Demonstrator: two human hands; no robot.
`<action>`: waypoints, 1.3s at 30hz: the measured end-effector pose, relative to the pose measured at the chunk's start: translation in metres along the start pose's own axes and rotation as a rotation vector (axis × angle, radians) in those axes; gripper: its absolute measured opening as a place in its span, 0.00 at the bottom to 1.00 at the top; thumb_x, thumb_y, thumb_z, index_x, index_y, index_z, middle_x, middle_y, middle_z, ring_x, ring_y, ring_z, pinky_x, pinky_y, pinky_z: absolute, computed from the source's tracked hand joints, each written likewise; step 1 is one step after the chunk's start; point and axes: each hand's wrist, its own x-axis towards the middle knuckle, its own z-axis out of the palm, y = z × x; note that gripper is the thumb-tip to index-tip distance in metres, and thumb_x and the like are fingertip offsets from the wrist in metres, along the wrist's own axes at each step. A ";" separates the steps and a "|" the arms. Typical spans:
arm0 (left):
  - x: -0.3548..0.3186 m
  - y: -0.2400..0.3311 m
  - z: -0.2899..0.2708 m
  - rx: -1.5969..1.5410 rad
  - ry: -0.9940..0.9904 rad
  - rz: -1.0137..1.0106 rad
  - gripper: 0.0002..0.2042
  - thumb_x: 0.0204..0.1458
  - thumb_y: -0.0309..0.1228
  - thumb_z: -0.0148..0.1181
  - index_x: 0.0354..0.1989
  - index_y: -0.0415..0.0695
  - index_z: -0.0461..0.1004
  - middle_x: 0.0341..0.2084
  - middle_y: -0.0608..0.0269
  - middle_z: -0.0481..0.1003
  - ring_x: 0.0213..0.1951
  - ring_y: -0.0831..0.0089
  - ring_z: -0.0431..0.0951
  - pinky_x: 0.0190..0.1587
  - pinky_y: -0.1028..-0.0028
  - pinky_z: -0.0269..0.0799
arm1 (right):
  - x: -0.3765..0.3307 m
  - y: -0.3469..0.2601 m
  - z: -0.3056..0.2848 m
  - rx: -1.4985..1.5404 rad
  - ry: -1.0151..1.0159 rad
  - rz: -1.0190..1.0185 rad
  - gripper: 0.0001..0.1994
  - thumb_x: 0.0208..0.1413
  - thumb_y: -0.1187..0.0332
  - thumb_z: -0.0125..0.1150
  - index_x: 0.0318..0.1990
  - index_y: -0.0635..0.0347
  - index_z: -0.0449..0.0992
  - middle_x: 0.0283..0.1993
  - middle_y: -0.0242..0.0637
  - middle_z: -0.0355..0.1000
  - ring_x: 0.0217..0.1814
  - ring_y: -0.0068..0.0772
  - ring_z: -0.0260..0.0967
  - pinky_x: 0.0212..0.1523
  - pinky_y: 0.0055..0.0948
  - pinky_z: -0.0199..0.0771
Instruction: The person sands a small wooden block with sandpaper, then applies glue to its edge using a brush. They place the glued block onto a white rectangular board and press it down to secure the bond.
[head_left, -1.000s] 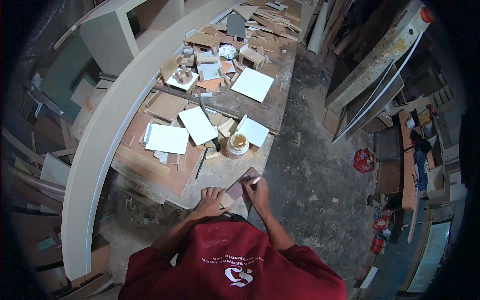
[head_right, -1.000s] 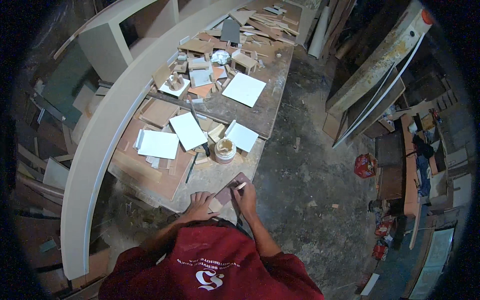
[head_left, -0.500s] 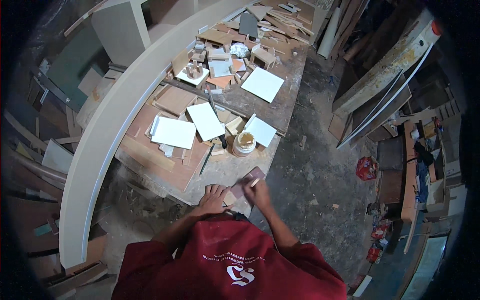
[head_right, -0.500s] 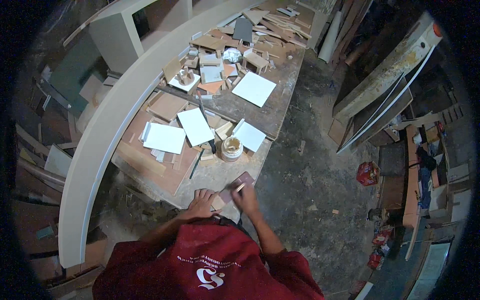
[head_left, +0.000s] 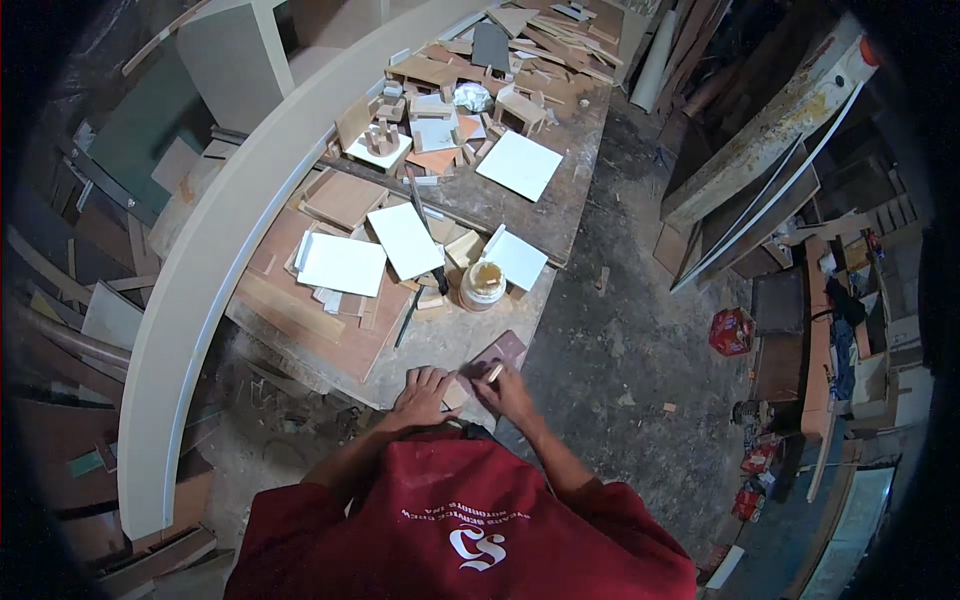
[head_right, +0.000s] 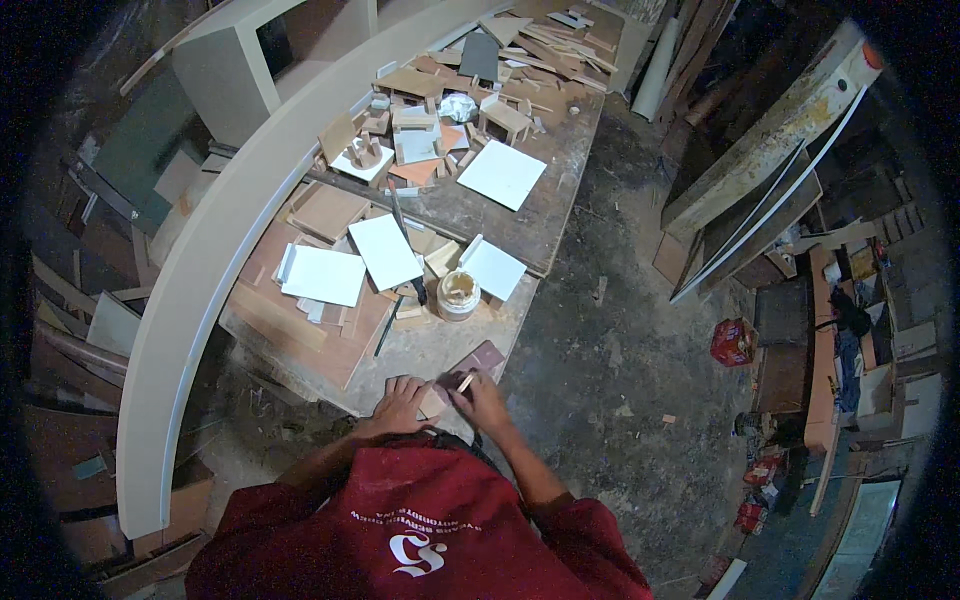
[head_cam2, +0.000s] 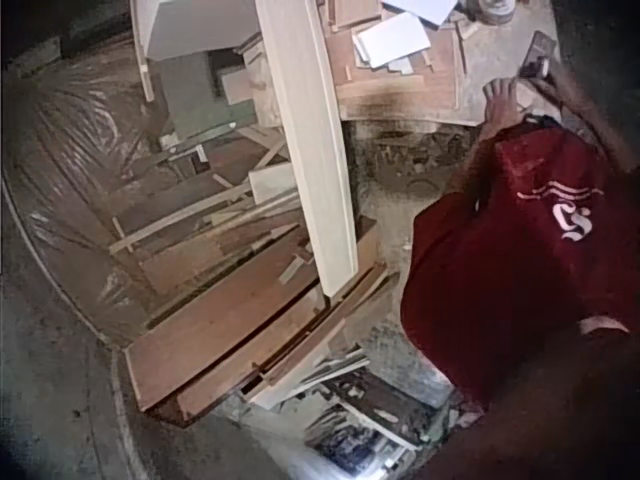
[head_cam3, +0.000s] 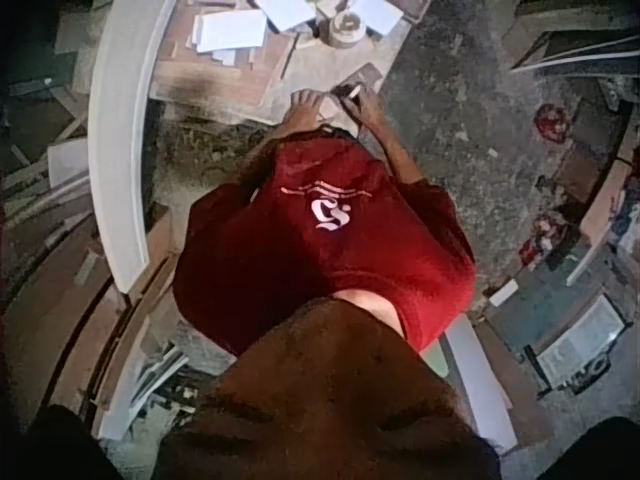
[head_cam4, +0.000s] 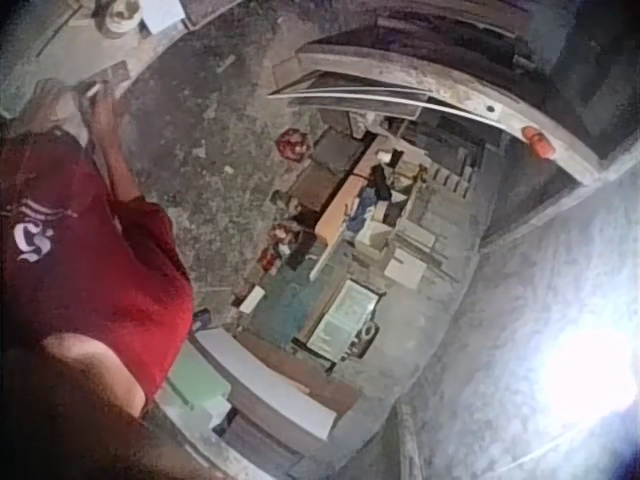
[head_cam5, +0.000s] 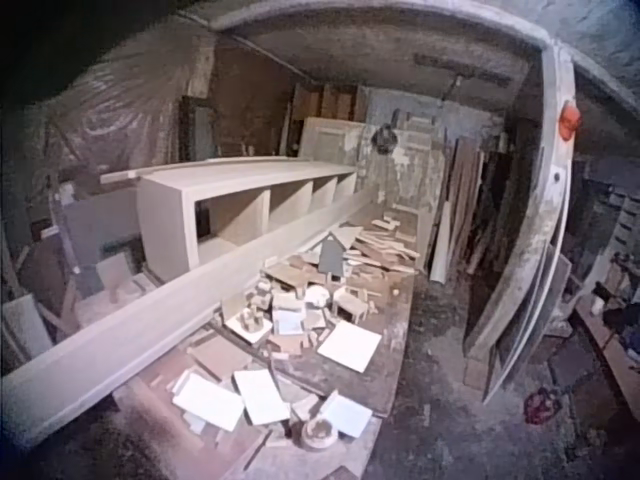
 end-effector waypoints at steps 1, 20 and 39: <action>-0.002 0.002 0.000 0.006 0.008 -0.006 0.38 0.46 0.55 0.61 0.58 0.37 0.65 0.47 0.54 0.68 0.52 0.57 0.64 0.55 0.57 0.55 | 0.006 0.014 -0.007 -0.006 0.001 0.027 0.15 0.51 0.65 0.64 0.44 0.63 0.72 0.41 0.52 0.69 0.44 0.56 0.68 0.44 0.48 0.67; -0.002 0.001 -0.002 -0.017 -0.018 -0.013 0.39 0.47 0.57 0.60 0.59 0.37 0.65 0.48 0.53 0.67 0.53 0.56 0.63 0.55 0.57 0.54 | 0.002 -0.034 -0.009 0.234 -0.068 -0.053 0.17 0.54 0.65 0.65 0.49 0.61 0.72 0.42 0.44 0.73 0.44 0.45 0.72 0.44 0.37 0.72; 0.086 0.070 -0.176 -0.448 0.465 0.439 0.15 0.39 0.22 0.69 0.39 0.36 0.77 0.34 0.57 0.74 0.39 0.60 0.77 0.40 0.66 0.75 | -0.004 -0.138 -0.096 1.787 0.164 0.202 0.18 0.54 0.64 0.66 0.48 0.56 0.67 0.47 0.35 0.70 0.53 0.35 0.68 0.57 0.39 0.65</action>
